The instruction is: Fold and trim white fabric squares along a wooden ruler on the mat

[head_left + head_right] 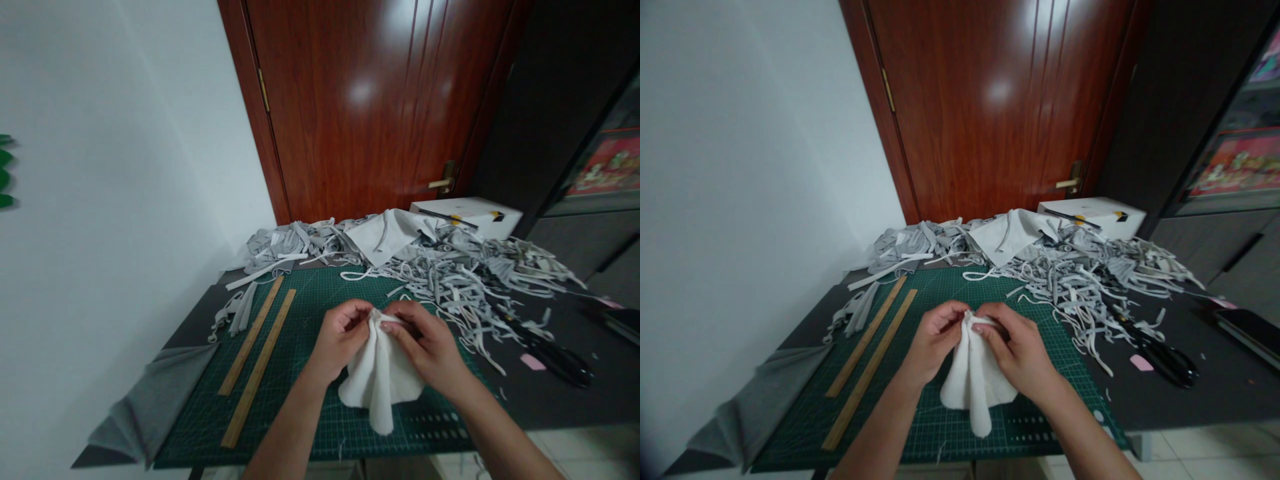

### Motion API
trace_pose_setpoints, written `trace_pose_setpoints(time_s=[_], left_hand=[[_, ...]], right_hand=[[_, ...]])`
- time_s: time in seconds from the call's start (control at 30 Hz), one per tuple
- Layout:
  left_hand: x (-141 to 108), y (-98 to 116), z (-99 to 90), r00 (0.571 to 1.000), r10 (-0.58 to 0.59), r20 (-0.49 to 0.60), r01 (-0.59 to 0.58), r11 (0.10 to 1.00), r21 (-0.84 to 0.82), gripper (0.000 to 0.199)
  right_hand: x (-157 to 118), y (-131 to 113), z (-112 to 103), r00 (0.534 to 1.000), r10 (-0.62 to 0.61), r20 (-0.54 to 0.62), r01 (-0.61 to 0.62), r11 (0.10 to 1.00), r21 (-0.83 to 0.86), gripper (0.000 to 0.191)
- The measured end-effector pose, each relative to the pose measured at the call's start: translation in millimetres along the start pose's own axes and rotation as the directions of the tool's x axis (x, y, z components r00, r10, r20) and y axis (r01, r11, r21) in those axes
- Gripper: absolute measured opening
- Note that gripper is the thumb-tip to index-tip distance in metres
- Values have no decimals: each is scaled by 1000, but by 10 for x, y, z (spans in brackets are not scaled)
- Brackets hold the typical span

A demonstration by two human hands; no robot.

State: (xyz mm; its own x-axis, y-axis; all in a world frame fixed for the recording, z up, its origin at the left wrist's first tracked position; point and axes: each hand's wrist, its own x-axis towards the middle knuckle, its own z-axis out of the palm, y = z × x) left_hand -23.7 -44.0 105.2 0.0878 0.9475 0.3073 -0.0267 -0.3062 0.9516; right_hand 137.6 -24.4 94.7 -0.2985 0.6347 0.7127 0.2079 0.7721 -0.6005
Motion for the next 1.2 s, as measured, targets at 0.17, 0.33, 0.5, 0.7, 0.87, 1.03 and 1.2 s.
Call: trace_pose_setpoints(time_s=[0.17, 0.33, 0.5, 0.7, 0.87, 1.03, 1.2], left_hand=[[-15, -33, 32, 998, 36, -59, -37, 999, -31, 22], [-59, -74, 121, 981, 30, -192, -48, 995, -90, 18], [-119, -71, 188, 972, 47, -231, -71, 993, -95, 20], [-144, -46, 198, 970, 122, -210, -130, 991, -25, 20], [-171, -36, 204, 966, 163, -201, -167, 986, 0, 21], [-171, -4, 199, 954, 219, -206, -201, 974, 102, 20], [-125, 16, 114, 958, 261, -120, -240, 957, 164, 16]], right_hand=[[20, -66, 7, 999, -31, -18, 31, 999, 35, 7], [19, -112, 24, 998, 20, -54, -16, 998, 64, 9], [-3, -159, 26, 999, 10, -46, -11, 1000, -23, 6], [18, -239, 21, 999, -1, -41, -5, 989, -147, 3], [18, -250, 30, 988, 114, -101, -125, 986, -107, 4], [27, -203, 24, 983, 176, -51, -180, 979, -100, 19], [68, -207, 9, 996, 79, -29, -83, 980, -183, 15]])
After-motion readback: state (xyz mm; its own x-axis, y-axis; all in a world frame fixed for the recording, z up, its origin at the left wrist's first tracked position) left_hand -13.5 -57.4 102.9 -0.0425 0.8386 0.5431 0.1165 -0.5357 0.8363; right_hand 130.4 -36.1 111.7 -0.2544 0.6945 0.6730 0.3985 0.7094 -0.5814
